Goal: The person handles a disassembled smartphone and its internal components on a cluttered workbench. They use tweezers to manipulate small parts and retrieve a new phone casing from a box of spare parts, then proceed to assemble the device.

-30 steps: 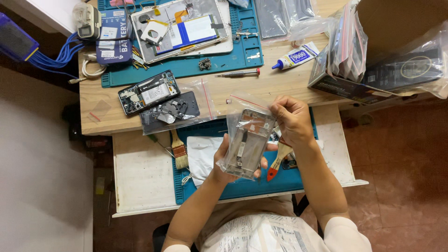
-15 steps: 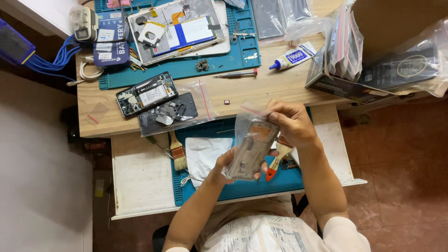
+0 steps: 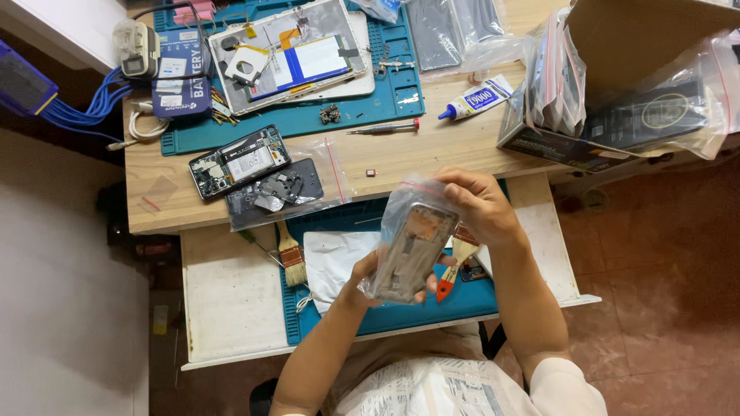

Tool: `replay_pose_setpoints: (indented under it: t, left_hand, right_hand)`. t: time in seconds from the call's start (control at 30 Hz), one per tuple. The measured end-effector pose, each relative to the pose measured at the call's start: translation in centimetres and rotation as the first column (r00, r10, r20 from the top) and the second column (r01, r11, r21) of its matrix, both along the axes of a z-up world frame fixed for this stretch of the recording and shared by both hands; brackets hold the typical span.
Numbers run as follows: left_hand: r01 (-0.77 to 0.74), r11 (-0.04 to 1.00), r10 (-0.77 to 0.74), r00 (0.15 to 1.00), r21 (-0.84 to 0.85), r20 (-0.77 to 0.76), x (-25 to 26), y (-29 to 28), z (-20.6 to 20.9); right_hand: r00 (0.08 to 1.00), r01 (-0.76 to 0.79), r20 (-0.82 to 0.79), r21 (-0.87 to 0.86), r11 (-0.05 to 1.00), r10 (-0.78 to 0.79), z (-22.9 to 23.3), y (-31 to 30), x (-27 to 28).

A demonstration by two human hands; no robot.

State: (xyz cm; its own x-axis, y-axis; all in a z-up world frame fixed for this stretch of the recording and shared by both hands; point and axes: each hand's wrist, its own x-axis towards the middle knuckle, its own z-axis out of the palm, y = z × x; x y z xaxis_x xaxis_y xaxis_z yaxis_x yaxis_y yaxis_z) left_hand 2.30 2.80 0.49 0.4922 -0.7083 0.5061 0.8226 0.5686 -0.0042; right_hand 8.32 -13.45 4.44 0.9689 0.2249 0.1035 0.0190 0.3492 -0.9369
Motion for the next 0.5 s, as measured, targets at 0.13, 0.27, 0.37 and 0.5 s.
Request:
replay_pose_setpoints:
  t: [0.13,0.27,0.37,0.5]
  left_hand:
    - [-0.155,0.979,0.159,0.987,0.129,-0.017,-0.4,0.4,-0.7]
    - [-0.244,0.947,0.250,0.968,0.207,-0.002,-0.7,0.4,-1.8]
    - [-0.283,0.928,0.292,0.956,0.244,0.001,-0.8,0.0,-1.2]
    - [-0.286,0.929,0.288,0.957,0.235,0.028,-0.7,0.0,-1.0]
  right_hand:
    - [0.982,-0.183,-0.027,0.047,0.982,0.184,-0.2,-0.9,0.1]
    - [0.981,-0.062,-0.169,0.201,0.978,0.097,-1.1,-0.7,0.0]
    - [0.993,0.080,-0.099,0.190,0.979,-0.062,-3.2,-0.2,0.7]
    - [0.990,0.138,-0.007,0.242,0.961,-0.140,-4.3,0.1,0.9]
